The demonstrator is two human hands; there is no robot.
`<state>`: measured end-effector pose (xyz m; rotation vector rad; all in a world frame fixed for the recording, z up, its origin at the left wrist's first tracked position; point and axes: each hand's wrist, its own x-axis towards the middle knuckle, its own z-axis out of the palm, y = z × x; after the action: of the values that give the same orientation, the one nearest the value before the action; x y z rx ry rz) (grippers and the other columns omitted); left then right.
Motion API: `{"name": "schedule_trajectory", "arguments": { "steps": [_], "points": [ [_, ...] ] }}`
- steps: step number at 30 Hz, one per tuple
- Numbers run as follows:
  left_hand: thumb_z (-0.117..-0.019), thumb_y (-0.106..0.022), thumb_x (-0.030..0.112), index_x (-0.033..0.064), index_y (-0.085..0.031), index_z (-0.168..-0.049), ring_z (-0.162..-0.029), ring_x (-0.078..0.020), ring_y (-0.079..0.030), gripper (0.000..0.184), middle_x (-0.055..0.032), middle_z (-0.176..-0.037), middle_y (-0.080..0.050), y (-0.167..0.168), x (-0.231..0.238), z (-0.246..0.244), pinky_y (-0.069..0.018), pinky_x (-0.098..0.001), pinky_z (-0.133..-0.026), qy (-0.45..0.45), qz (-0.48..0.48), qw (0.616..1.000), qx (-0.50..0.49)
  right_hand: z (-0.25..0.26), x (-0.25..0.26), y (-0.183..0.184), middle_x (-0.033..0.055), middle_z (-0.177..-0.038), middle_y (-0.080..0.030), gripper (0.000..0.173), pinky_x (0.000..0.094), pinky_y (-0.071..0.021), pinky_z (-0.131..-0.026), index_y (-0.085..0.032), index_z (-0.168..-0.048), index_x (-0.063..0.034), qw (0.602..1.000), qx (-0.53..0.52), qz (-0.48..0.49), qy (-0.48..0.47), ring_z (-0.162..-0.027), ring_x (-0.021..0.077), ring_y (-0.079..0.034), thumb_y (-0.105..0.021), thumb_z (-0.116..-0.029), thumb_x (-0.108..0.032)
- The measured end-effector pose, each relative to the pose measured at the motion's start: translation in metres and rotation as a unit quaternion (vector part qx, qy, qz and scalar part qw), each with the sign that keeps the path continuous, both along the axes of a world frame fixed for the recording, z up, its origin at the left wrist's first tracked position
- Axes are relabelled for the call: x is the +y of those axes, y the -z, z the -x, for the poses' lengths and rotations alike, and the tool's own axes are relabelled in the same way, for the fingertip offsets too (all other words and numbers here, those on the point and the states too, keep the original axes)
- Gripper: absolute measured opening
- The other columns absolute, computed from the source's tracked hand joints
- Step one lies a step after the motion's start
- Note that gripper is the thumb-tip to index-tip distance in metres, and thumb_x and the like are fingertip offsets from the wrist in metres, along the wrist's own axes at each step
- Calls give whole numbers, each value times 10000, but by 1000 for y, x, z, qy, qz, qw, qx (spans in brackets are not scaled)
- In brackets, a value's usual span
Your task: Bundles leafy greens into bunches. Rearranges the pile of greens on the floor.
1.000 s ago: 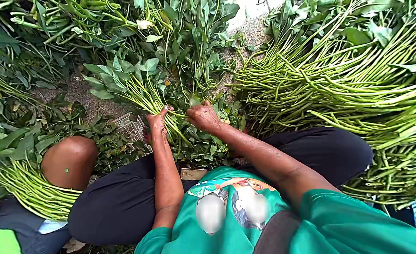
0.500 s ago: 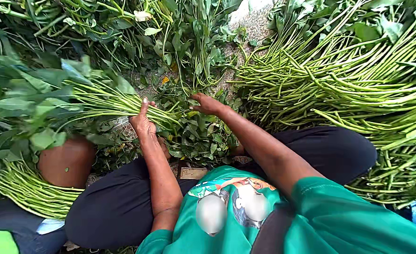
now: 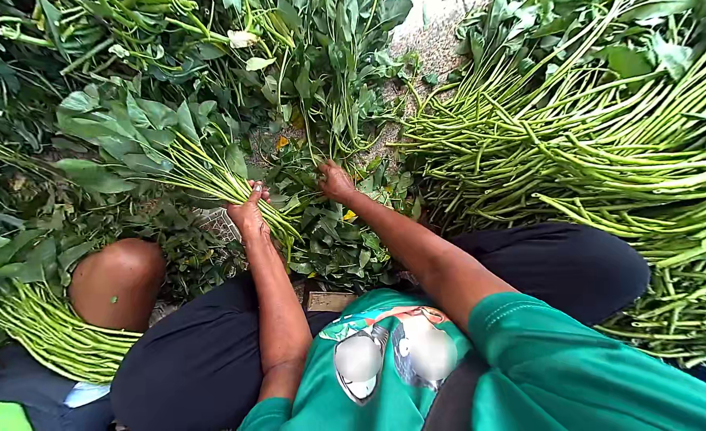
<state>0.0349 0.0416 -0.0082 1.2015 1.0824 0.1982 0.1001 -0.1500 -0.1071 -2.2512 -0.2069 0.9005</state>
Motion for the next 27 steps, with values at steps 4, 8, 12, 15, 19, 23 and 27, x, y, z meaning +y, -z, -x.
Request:
{"name": "schedule_trajectory", "arguments": {
  "steps": [4,8,12,15,19,23,27],
  "points": [
    [-942,-658,-67,-27,-609,-1155,-724,-192,-728,222,-117,-888,-733,-2,-3,2,-626,-324,-640,7,23,1000,-13,-25,13,3,237,-1584,-426,720,597,-362,-1181,-324,-1598,-30,997,80,10,0,-1442,403,-456,-651,-1020,-306],
    [-951,-664,-43,-45,-620,-1169,-778,-242,-752,222,-148,-906,-742,-2,2,2,-648,-370,-691,7,40,999,-25,-20,18,16,295,-1381,-590,716,648,-446,-1083,-409,-1531,-4,988,150,26,-13,-1289,455,-581,-691,-988,-376],
    [-938,-675,-56,-31,-616,-1176,-729,-191,-729,246,-120,-892,-731,1,6,4,-626,-321,-633,-3,6,1000,5,0,6,-24,231,-1110,-705,390,567,-513,-1005,-633,-1318,11,996,30,-86,-19,-1057,380,-683,-633,-1032,-254],
    [-943,-667,-55,-29,-609,-1154,-706,-170,-709,221,-112,-880,-721,3,1,5,-611,-303,-625,14,5,1000,24,17,3,-53,206,-1047,-726,323,526,-548,-952,-671,-1226,32,989,-39,-144,20,-973,338,-712,-588,-1051,-226],
    [-960,-665,-10,-14,-635,-1143,-785,-194,-723,186,-120,-945,-738,4,-8,6,-617,-330,-689,69,96,993,8,36,11,-82,200,-950,-720,341,531,-558,-876,-692,-1137,37,983,-74,-170,9,-888,333,-708,-568,-1058,-270],
    [-934,-713,32,6,-616,-1243,-940,-194,-721,324,-114,-1048,-737,2,-19,9,-607,-352,-856,137,122,983,-4,46,19,-93,204,-943,-732,396,626,-542,-833,-711,-1113,-8,990,-75,-113,-25,-914,390,-720,-511,-1076,-348],
    [-900,-696,-75,-28,-589,-1158,-717,-175,-704,282,-118,-887,-731,-2,-28,3,-605,-321,-653,106,40,993,13,53,15,-92,223,-877,-697,407,614,-523,-807,-672,-1048,14,996,-36,-85,-20,-891,415,-700,-408,-1101,-291]
  ]
}}
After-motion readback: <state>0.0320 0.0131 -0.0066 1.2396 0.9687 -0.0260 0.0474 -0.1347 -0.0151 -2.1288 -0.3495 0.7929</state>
